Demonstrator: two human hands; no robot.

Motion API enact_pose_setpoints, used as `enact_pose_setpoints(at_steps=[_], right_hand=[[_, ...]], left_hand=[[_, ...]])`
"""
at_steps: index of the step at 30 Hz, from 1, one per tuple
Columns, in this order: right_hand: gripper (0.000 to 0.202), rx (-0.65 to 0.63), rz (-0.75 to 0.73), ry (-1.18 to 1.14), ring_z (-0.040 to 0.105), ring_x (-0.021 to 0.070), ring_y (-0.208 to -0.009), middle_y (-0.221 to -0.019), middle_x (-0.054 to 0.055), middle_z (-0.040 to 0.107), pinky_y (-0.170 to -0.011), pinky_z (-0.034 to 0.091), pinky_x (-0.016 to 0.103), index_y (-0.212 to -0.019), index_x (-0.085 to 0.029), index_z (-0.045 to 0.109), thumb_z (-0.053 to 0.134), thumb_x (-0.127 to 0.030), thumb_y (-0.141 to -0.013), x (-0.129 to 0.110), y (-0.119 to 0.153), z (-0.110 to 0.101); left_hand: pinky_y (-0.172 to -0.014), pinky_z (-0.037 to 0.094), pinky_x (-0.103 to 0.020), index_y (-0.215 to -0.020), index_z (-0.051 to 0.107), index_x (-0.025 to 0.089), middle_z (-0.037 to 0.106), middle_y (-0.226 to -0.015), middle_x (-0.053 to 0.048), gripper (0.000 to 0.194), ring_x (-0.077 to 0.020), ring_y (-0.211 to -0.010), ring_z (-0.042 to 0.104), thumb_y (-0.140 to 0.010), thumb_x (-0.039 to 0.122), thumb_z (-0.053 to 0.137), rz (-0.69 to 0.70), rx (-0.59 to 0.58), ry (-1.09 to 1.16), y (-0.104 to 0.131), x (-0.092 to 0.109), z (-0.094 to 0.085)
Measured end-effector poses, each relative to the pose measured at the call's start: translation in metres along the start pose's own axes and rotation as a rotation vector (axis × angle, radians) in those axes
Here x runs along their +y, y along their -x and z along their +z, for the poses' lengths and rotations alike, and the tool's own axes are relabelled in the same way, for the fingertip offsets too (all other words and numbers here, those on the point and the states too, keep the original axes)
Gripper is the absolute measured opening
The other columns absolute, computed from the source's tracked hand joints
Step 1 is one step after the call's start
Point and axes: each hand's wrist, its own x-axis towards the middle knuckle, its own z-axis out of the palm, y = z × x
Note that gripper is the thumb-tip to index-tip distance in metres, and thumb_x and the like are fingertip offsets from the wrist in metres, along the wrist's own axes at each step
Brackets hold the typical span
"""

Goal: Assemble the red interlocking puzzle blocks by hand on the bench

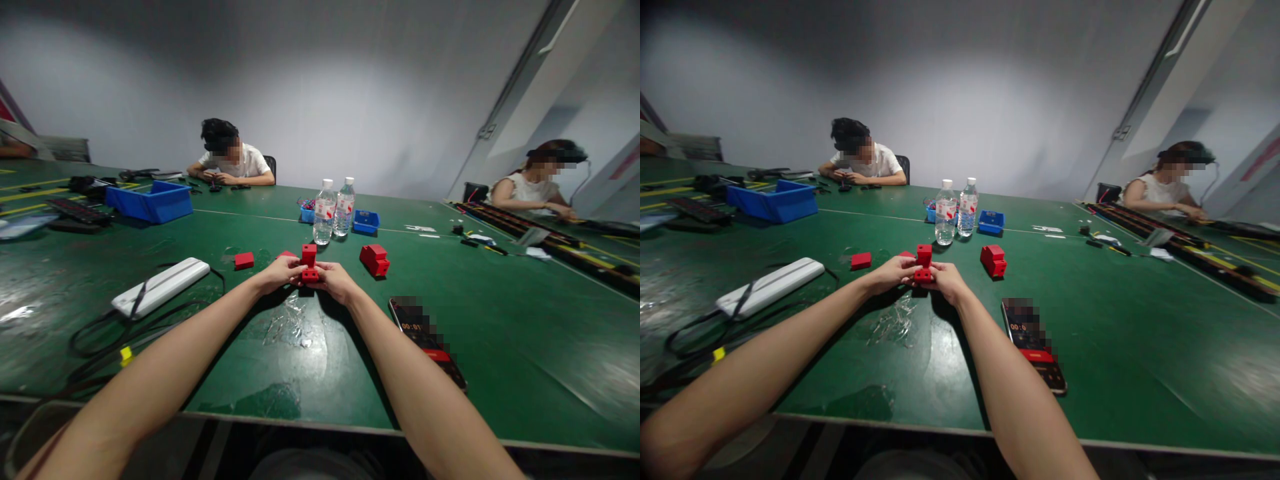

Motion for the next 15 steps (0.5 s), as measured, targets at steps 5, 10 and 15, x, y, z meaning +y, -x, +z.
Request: enact_pose_setpoints(at_steps=[5, 10, 15], right_hand=[[0.021, 0.000, 0.007, -0.006, 0.065, 0.0115, -0.061, -0.079, 0.007, 0.072, -0.067, 0.054, 0.025, -0.097, -0.012, 0.070, 0.055, -0.010, -0.082, -0.0005, 0.0001, 0.0003], [0.022, 0.015, 0.008, -0.001, 0.065, 0.0111, -0.060, -0.079, 0.007, 0.072, -0.066, 0.054, 0.025, -0.097, -0.011, 0.070, 0.053, -0.008, -0.083, -0.0009, 0.0006, 0.0012], [0.020, 0.006, 0.006, -0.003, 0.065, 0.0112, -0.062, -0.080, 0.007, 0.072, -0.069, 0.054, 0.026, -0.096, -0.012, 0.070, 0.055, -0.009, -0.083, -0.0007, 0.0009, 0.0006]], left_hand=[[-0.055, 0.038, -0.022, -0.097, 0.066, 0.006, 0.059, -0.070, -0.003, 0.052, -0.0078, -0.056, 0.047, -0.064, 0.045, 0.076, 0.011, -0.003, -0.015, 0.0014, 0.0013, 0.0003], [-0.053, 0.038, -0.021, -0.097, 0.066, 0.006, 0.059, -0.068, -0.002, 0.052, -0.0072, -0.054, 0.046, -0.064, 0.045, 0.076, 0.008, -0.003, -0.012, 0.0018, 0.0020, 0.0005], [-0.052, 0.037, -0.020, -0.096, 0.066, 0.006, 0.059, -0.067, -0.002, 0.051, -0.0068, -0.053, 0.046, -0.064, 0.043, 0.076, 0.009, -0.003, 0.000, 0.0019, 0.0023, 0.0011]])
